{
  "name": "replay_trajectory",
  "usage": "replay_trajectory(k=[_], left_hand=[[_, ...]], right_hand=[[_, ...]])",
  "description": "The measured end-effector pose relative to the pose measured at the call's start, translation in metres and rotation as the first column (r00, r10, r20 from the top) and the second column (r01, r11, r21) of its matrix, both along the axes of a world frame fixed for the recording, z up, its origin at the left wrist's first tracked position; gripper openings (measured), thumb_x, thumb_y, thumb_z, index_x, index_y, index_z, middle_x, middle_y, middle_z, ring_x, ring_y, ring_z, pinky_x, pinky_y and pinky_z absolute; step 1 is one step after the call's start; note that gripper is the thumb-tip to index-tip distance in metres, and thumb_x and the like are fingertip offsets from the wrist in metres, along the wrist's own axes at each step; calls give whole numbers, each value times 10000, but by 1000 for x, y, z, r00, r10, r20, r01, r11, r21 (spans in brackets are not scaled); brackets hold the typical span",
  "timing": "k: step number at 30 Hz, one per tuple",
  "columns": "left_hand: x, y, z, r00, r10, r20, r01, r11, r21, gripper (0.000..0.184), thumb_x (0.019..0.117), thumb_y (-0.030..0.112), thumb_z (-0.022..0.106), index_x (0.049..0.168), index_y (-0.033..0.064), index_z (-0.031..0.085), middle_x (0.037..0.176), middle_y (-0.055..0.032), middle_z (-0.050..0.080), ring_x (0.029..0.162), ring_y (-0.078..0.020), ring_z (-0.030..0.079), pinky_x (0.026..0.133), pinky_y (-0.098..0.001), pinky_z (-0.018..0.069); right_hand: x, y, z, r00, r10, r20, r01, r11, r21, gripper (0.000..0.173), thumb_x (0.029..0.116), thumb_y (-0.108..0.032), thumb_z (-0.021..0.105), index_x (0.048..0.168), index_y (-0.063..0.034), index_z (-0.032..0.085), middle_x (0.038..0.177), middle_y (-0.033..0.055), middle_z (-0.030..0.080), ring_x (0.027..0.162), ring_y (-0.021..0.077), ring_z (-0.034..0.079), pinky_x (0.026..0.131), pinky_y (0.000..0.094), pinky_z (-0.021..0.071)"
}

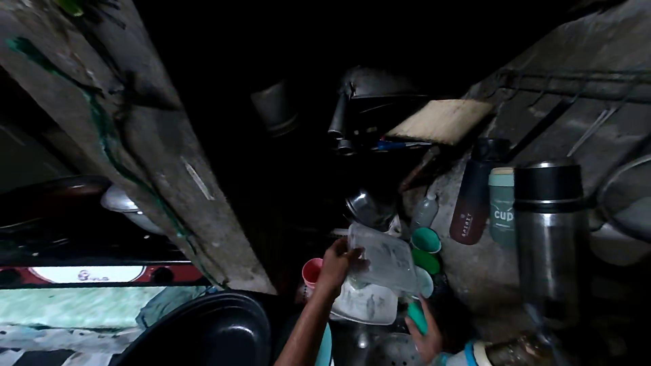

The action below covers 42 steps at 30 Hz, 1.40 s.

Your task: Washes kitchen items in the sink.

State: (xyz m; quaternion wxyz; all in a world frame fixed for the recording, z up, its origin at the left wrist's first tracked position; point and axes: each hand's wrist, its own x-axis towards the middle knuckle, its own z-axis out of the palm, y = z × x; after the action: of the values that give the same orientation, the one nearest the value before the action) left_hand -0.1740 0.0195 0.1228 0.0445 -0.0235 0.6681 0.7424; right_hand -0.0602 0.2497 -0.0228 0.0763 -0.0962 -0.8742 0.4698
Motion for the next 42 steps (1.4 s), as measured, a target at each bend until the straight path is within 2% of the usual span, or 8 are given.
replay_trajectory(k=[3,6,12,19,28,33,38,42], left_hand=[[-12,-4,-27,994,-110,8,110,992,63,371,997,49,600,1352,-22,518,1140,-180,683,878,-266,725,760,-418,633],[-5,-27,-70,959,-283,5,283,959,19,408,936,43,582,1336,-6,525,1124,-128,692,902,-215,701,795,-393,608],[-1,-51,-139,901,-431,50,434,891,-135,358,871,83,745,1205,-5,651,1033,-80,740,941,-164,718,890,-370,599],[12,-117,-98,779,-627,15,598,736,-318,198,934,119,711,1120,53,723,998,-32,750,877,-125,719,851,-342,612],[61,-197,-62,888,-455,-68,436,879,-193,240,954,114,629,1179,52,688,1020,-103,755,830,-222,740,771,-398,635],[56,-111,-66,997,-61,49,66,991,-120,305,945,97,639,1234,-2,631,998,-122,747,829,-238,738,748,-399,638],[53,-30,-94,1000,-17,8,18,971,-239,316,989,95,630,1282,-19,600,1031,-108,741,820,-202,751,764,-377,652],[53,-15,-134,993,52,-107,-96,882,-461,561,942,208,718,1391,-64,520,1182,-201,689,1028,-246,707,941,-401,573]], right_hand=[[-45,0,16,984,-122,130,99,980,174,692,946,-320,731,1537,-81,460,1235,247,686,1100,408,678,990,584,503],[-70,-2,13,971,-182,157,145,965,220,443,929,-200,727,1291,43,651,1171,280,693,1119,425,662,1012,577,488],[-68,17,-25,963,-224,-146,251,946,205,360,858,29,699,1218,39,705,1098,305,711,1028,496,682,935,673,498],[-43,60,4,870,-137,-473,219,968,123,275,902,-56,720,1134,91,723,1085,251,730,983,331,725,918,478,580],[-20,64,-19,892,253,-374,-95,915,391,230,891,-142,744,1105,-68,781,1114,178,732,1002,313,720,905,482,587],[-39,29,-49,920,188,-345,-49,926,374,238,877,-71,743,1113,-59,775,1112,213,720,996,358,717,888,509,595],[-39,21,-55,948,135,-288,-28,937,349,417,900,-144,754,1314,-146,708,1196,195,707,1036,350,709,916,520,580],[-17,22,-57,930,87,-358,-6,975,222,566,882,-141,750,1409,-2,596,1266,235,684,1093,373,699,971,524,551]])
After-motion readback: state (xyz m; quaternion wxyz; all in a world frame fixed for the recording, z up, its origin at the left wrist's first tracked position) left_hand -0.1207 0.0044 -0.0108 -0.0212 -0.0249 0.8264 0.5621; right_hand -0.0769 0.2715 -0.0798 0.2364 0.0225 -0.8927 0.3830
